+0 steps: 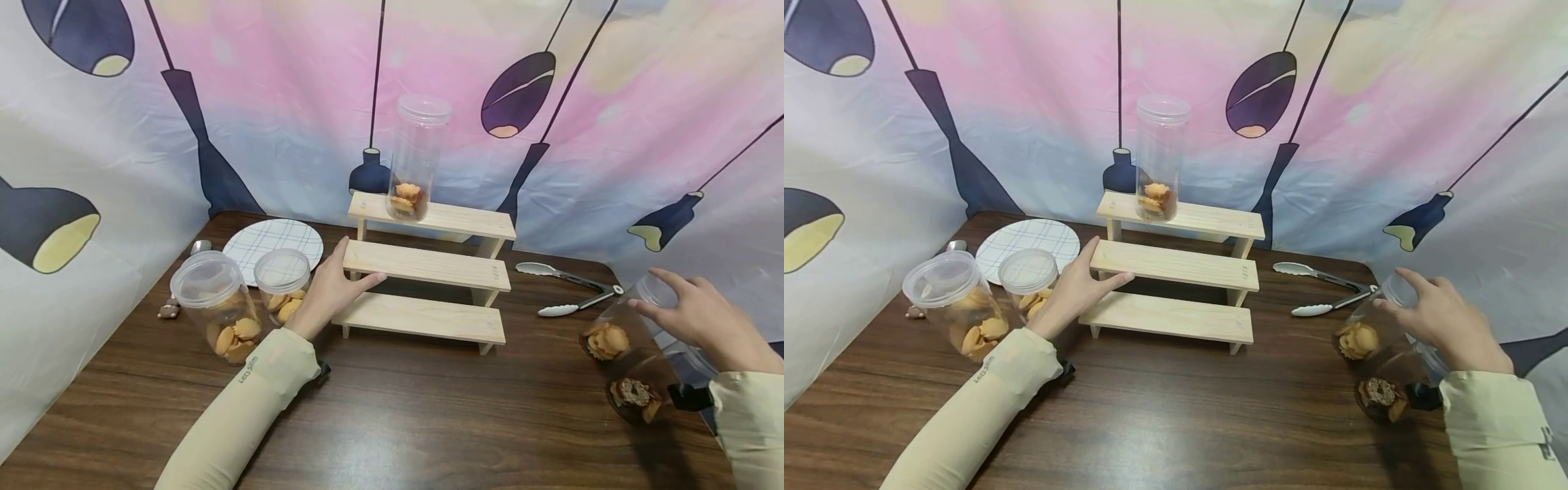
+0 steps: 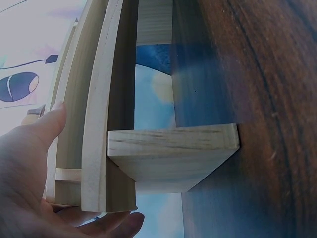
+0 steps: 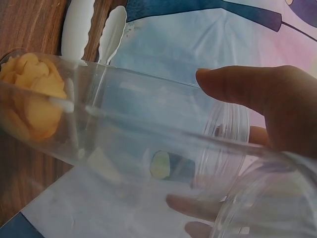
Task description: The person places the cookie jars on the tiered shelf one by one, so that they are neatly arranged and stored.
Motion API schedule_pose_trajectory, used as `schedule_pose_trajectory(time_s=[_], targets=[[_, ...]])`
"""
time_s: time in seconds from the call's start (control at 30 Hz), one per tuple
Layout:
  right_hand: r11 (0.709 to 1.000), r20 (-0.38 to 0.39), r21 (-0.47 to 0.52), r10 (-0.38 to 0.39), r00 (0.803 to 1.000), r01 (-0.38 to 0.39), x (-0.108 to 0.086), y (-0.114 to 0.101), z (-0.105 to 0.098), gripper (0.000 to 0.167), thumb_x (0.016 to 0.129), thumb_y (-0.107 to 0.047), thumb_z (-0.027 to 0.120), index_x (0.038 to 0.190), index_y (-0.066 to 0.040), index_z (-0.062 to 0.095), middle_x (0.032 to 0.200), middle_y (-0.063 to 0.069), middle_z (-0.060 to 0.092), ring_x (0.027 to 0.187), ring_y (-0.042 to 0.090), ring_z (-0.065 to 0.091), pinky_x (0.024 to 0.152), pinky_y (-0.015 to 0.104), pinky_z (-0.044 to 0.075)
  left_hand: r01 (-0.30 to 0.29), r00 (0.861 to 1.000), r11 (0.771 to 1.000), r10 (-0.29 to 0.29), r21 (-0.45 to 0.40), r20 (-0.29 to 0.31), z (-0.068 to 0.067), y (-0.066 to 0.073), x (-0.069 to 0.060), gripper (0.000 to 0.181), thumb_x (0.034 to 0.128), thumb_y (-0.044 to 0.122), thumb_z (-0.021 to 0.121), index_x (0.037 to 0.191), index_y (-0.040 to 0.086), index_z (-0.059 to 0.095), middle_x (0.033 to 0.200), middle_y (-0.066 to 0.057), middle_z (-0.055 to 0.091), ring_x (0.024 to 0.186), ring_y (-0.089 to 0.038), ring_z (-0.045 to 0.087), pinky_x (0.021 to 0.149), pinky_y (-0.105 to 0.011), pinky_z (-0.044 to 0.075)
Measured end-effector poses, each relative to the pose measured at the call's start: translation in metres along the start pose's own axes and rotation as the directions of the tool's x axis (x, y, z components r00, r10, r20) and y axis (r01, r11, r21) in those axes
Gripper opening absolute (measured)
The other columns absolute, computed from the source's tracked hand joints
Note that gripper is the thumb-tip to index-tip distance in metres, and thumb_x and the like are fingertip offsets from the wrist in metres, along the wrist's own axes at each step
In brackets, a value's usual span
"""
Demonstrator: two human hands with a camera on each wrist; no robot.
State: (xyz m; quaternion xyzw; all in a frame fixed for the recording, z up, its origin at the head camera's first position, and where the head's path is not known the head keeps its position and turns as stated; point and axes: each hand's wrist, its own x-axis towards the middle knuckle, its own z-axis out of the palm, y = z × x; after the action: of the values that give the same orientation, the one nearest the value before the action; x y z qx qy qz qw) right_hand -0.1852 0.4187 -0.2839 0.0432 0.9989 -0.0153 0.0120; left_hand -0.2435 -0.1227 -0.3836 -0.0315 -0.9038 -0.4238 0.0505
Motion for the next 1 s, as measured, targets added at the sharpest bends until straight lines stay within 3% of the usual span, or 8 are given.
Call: schedule_pose_trajectory(time_s=[0.5, 1.0], targets=[[1.000, -0.003, 0.009, -0.007, 1.000, 0.007, 0.000, -0.002, -0.002, 0.095, 0.095, -0.067, 0.047, 0.156, -0.001, 0.017, 0.133, 0.053, 0.021, 0.115, 0.070, 0.029, 0.082, 0.081, 0.034, -0.001, 1.000, 1.000, 0.001, 0.003, -0.001, 0.000, 0.000, 0.000, 0.116, 0.0780, 0.071, 0.069, 0.161, 0.013, 0.015, 0.161, -0.017, 0.028, 0.146, -0.036, 0.031, 0.116, -0.052, 0.031], [1.000, -0.061, 0.008, -0.022, 0.998, 0.023, -0.001, -0.006, -0.011, 0.091, 0.096, -0.064, 0.048, 0.155, 0.000, 0.022, 0.130, 0.054, 0.025, 0.113, 0.069, 0.031, 0.079, 0.083, 0.033, -0.002, 1.000, 1.000, 0.002, 0.006, -0.004, 0.001, 0.000, 0.000, 0.116, 0.0778, 0.072, 0.069, 0.161, 0.013, 0.015, 0.161, -0.018, 0.028, 0.145, -0.037, 0.031, 0.115, -0.053, 0.032]])
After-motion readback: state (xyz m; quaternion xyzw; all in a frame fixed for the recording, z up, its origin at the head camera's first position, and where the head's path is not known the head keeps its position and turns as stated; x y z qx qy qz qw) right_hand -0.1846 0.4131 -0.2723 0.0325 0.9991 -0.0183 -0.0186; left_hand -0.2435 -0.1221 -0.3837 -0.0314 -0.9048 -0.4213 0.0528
